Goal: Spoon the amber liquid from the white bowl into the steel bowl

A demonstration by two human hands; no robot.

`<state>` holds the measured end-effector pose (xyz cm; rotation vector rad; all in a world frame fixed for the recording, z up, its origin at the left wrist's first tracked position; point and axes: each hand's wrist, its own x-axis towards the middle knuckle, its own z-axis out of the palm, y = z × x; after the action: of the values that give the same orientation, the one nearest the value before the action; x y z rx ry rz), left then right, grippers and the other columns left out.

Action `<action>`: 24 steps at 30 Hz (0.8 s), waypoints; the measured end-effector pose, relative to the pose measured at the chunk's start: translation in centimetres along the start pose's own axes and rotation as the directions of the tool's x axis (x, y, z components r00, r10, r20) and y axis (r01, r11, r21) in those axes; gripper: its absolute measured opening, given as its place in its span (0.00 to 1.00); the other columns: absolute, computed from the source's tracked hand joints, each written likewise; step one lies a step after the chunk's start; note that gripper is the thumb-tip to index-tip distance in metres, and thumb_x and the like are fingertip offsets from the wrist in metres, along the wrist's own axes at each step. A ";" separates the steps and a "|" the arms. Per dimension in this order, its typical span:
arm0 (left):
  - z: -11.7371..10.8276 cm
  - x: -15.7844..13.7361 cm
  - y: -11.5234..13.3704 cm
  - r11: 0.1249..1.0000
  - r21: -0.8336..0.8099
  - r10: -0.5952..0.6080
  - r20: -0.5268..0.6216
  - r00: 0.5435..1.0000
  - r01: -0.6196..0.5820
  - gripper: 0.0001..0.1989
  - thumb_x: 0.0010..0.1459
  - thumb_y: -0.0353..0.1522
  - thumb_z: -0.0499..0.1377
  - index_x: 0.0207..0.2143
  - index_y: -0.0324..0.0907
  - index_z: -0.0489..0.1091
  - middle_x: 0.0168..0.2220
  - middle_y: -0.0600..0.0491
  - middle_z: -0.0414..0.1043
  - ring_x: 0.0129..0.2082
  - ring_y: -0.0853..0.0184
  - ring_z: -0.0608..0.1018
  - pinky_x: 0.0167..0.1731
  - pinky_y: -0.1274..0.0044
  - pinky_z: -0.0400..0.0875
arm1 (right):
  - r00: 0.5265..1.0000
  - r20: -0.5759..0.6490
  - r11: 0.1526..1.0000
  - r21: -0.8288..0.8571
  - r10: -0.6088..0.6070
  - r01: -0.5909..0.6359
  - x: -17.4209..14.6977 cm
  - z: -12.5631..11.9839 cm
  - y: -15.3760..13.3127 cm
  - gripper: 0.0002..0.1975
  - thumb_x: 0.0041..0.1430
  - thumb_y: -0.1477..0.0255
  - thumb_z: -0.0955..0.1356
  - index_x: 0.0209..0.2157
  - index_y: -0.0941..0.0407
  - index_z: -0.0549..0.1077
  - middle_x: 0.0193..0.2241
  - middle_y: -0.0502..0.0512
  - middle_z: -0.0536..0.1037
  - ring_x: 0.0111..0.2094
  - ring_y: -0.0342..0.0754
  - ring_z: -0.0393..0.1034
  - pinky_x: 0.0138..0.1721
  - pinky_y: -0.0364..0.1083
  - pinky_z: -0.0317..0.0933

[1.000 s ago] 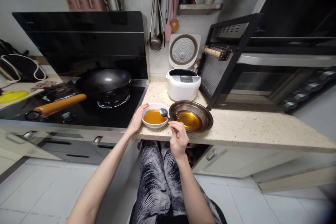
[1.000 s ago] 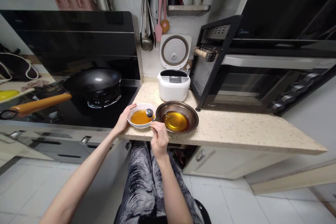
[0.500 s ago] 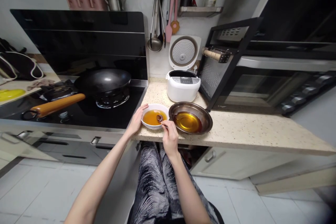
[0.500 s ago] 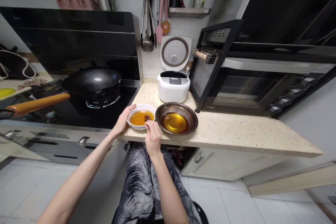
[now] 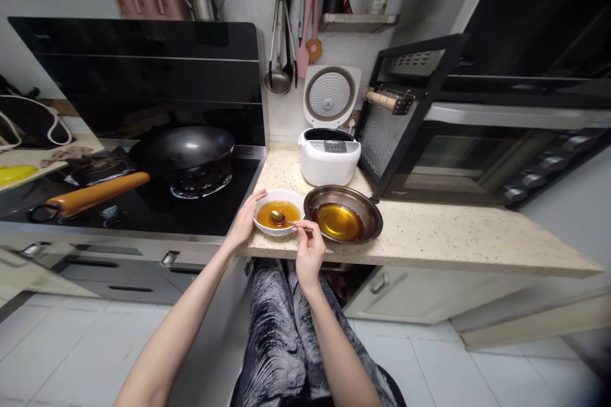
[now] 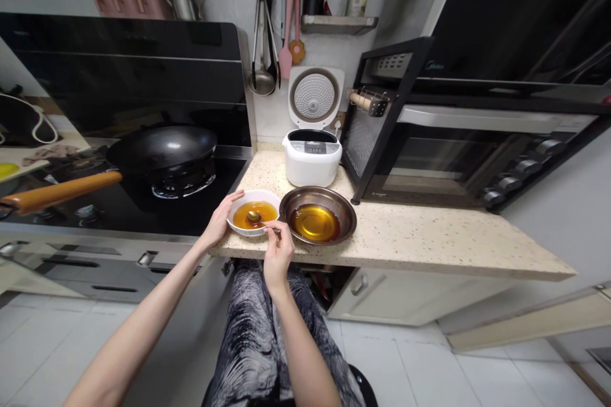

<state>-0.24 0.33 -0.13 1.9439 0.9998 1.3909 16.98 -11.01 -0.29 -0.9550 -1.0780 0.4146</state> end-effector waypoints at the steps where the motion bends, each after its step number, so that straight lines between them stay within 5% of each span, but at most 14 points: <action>1: 0.0 0.0 0.0 1.000 0.002 -0.001 -0.002 1.000 0.001 0.26 0.71 0.43 0.44 0.57 0.39 0.72 0.65 0.44 0.66 0.67 0.58 0.67 0.71 0.61 0.53 | 1.000 -0.008 1.000 0.017 -0.001 0.001 0.0 0.0 -0.1 0.08 0.69 0.68 0.64 0.38 0.55 0.74 0.37 0.53 0.78 0.37 0.45 0.75 0.44 0.46 0.69; 24: -0.1 0.1 0.0 1.000 0.023 -0.010 0.001 1.000 0.010 0.25 0.71 0.43 0.44 0.57 0.40 0.72 0.65 0.45 0.66 0.68 0.58 0.66 0.71 0.61 0.53 | 0.962 -0.249 0.992 0.022 -0.114 0.124 2.3 -3.4 -2.3 0.07 0.68 0.68 0.66 0.39 0.56 0.74 0.37 0.53 0.78 0.36 0.44 0.75 0.43 0.46 0.71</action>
<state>-0.34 0.43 -0.08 1.9536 1.0285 1.3779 20.60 -12.24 2.39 -0.8782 -0.8914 0.2087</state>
